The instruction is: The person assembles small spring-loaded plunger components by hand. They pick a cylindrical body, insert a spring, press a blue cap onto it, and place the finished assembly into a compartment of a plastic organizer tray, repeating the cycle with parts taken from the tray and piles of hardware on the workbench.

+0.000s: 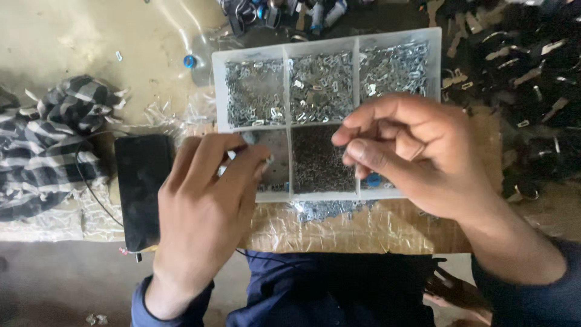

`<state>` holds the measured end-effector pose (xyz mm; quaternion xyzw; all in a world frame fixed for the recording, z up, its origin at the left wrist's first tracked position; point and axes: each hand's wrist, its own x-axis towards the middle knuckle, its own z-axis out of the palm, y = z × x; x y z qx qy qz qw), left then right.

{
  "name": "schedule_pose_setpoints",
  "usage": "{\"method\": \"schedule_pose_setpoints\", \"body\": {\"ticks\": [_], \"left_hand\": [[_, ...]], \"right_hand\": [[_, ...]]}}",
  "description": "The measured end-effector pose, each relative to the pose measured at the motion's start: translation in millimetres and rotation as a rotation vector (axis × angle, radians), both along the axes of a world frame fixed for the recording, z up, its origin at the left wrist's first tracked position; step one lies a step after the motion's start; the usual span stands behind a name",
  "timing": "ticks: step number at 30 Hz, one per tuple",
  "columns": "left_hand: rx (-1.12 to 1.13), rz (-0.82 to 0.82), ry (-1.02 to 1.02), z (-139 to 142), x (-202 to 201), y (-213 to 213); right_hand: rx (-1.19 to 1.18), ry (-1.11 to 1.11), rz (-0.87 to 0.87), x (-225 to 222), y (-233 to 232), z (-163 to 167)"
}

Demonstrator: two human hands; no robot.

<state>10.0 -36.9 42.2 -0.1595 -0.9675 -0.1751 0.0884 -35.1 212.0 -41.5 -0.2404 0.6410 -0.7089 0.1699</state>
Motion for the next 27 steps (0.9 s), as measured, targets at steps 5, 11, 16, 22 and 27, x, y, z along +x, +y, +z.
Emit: {"method": "schedule_pose_setpoints", "body": {"ticks": [5,11,16,22,27], "left_hand": [[0.454,-0.217,0.01,-8,9,17],[0.062,-0.134,-0.072,-22,-8,25],[0.001,-0.098,-0.058,-42,-9,30],[0.43,-0.104,-0.093,-54,6,24],[0.582,-0.029,-0.118,-47,7,31]], "right_hand": [[-0.096,-0.346,0.166,9,6,-1],[-0.094,-0.377,-0.151,11,11,3],[-0.06,-0.32,-0.122,15,7,3],[0.082,-0.197,-0.206,14,-1,13],[0.083,-0.086,-0.194,21,-9,21]]}}
